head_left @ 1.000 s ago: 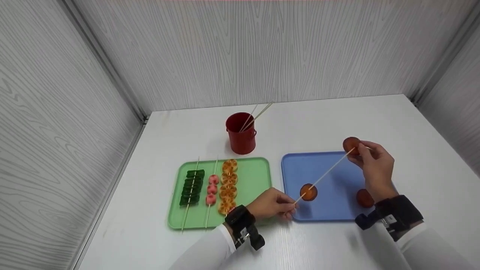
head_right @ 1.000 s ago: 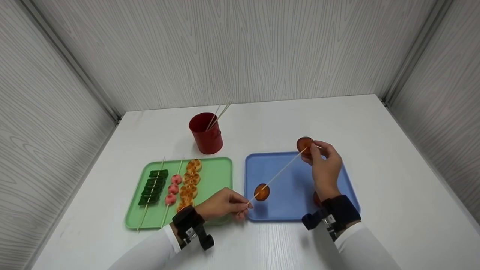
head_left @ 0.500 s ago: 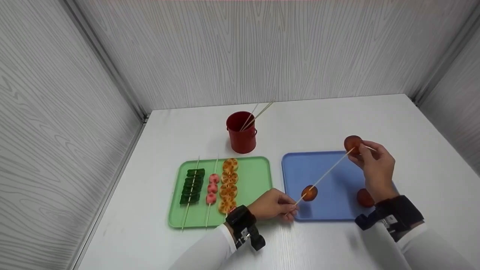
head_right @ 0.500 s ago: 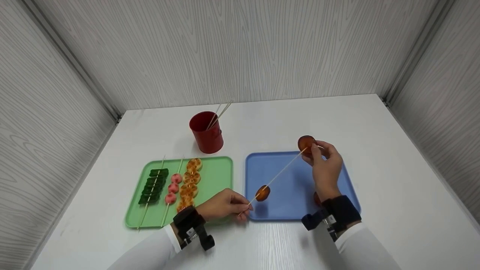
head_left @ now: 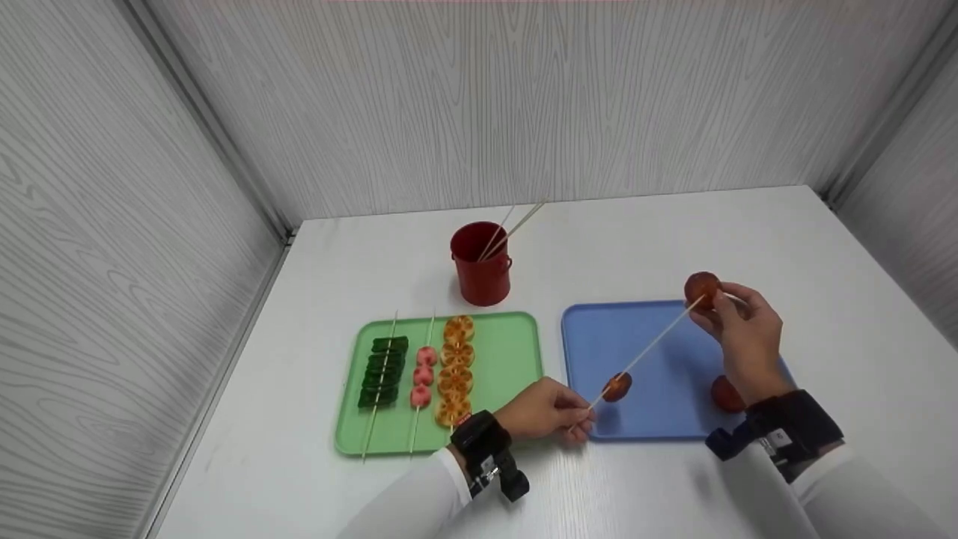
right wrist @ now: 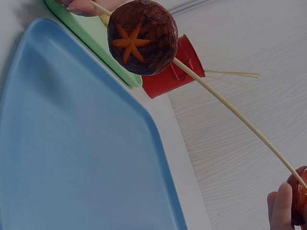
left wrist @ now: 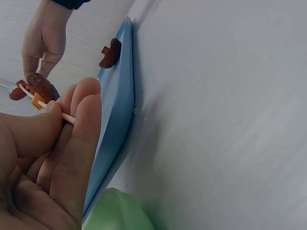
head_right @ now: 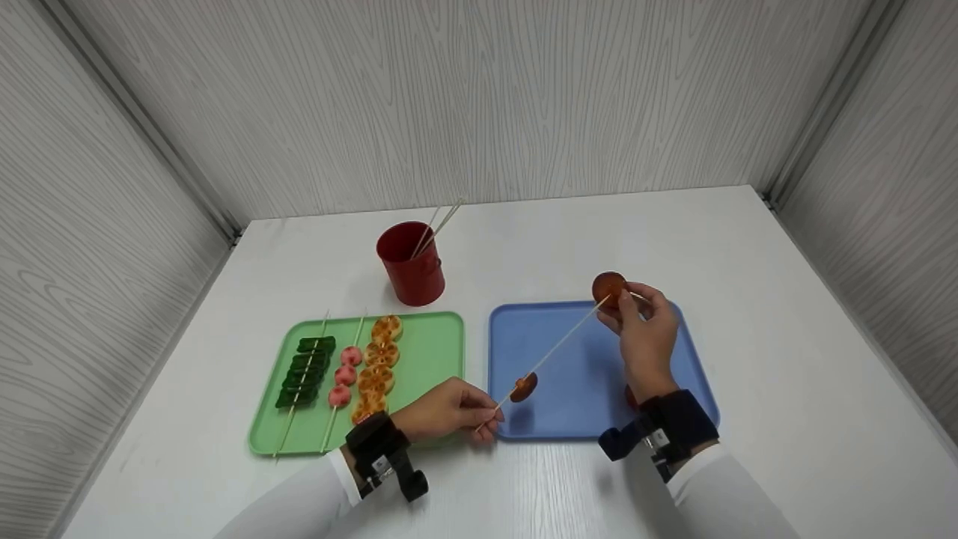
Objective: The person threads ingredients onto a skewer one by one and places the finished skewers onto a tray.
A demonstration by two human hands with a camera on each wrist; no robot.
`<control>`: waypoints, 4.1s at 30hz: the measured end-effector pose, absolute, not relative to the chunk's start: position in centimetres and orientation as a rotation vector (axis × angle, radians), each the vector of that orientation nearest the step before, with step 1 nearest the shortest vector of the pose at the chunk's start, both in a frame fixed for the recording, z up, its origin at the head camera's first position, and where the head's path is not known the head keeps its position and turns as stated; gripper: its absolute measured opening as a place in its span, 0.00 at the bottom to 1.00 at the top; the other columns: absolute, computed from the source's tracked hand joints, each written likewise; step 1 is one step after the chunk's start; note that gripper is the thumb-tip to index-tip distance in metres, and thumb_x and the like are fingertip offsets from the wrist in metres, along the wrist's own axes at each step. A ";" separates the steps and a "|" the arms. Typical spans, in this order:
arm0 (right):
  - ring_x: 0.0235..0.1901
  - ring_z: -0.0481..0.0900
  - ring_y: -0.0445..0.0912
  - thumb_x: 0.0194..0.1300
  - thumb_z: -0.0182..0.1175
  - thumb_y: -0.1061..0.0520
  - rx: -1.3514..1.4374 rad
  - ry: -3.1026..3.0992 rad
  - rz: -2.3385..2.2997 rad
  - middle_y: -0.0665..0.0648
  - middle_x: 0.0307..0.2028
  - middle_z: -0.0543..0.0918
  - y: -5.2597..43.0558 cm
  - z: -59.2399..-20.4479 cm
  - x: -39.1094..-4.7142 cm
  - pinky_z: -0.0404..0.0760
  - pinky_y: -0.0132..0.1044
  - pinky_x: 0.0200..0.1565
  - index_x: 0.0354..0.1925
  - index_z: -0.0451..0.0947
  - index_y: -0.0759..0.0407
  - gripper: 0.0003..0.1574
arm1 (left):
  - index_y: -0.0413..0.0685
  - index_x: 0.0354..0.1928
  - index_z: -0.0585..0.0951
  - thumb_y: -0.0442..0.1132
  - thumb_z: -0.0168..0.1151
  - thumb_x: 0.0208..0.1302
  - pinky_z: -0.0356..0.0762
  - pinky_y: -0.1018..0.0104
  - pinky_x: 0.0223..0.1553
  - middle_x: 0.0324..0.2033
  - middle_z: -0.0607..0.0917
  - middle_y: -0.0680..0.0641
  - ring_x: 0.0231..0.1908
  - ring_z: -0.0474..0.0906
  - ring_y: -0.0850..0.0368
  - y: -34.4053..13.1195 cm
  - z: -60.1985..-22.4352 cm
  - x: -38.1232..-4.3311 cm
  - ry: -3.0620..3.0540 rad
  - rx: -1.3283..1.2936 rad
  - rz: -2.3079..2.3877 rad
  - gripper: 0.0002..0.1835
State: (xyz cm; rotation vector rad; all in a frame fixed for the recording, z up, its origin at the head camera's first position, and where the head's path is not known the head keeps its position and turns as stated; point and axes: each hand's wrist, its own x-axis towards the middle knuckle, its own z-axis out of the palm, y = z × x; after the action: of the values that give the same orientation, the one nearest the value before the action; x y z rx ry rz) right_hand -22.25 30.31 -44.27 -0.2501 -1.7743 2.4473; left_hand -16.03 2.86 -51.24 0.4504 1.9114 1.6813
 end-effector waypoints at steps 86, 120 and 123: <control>0.38 0.84 0.43 0.70 0.59 0.58 0.040 -2.404 2.050 0.65 0.47 0.79 24.5 -49.6 -18.8 0.84 0.37 0.43 0.56 0.72 0.68 0.21 | 0.31 0.44 0.84 0.31 0.60 0.67 0.85 0.60 0.33 0.32 0.86 0.37 0.24 0.79 0.61 3.1 -51.0 -16.8 2.013 0.336 1.746 0.09; 0.40 0.79 0.56 0.67 0.63 0.51 0.240 -2.910 0.995 0.65 0.38 0.84 33.7 -47.8 -21.1 0.74 0.43 0.42 0.47 0.78 0.68 0.21 | 0.32 0.43 0.85 0.30 0.61 0.65 0.84 0.65 0.31 0.31 0.86 0.39 0.24 0.79 0.62 2.7 -51.9 -16.5 2.011 0.336 1.773 0.09; 0.39 0.80 0.57 0.66 0.64 0.51 0.219 -2.951 0.927 0.65 0.37 0.84 34.5 -47.8 -21.1 0.74 0.45 0.41 0.46 0.78 0.68 0.21 | 0.31 0.43 0.85 0.30 0.61 0.66 0.84 0.63 0.31 0.31 0.86 0.40 0.24 0.79 0.62 2.7 -52.0 -16.5 1.997 0.340 1.782 0.09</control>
State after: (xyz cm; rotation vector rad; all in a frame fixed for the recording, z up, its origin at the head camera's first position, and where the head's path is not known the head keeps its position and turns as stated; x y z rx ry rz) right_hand -21.12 34.52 -47.80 0.2188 -2.9506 0.9266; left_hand -16.54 2.73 -51.96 0.3400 1.9969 1.7817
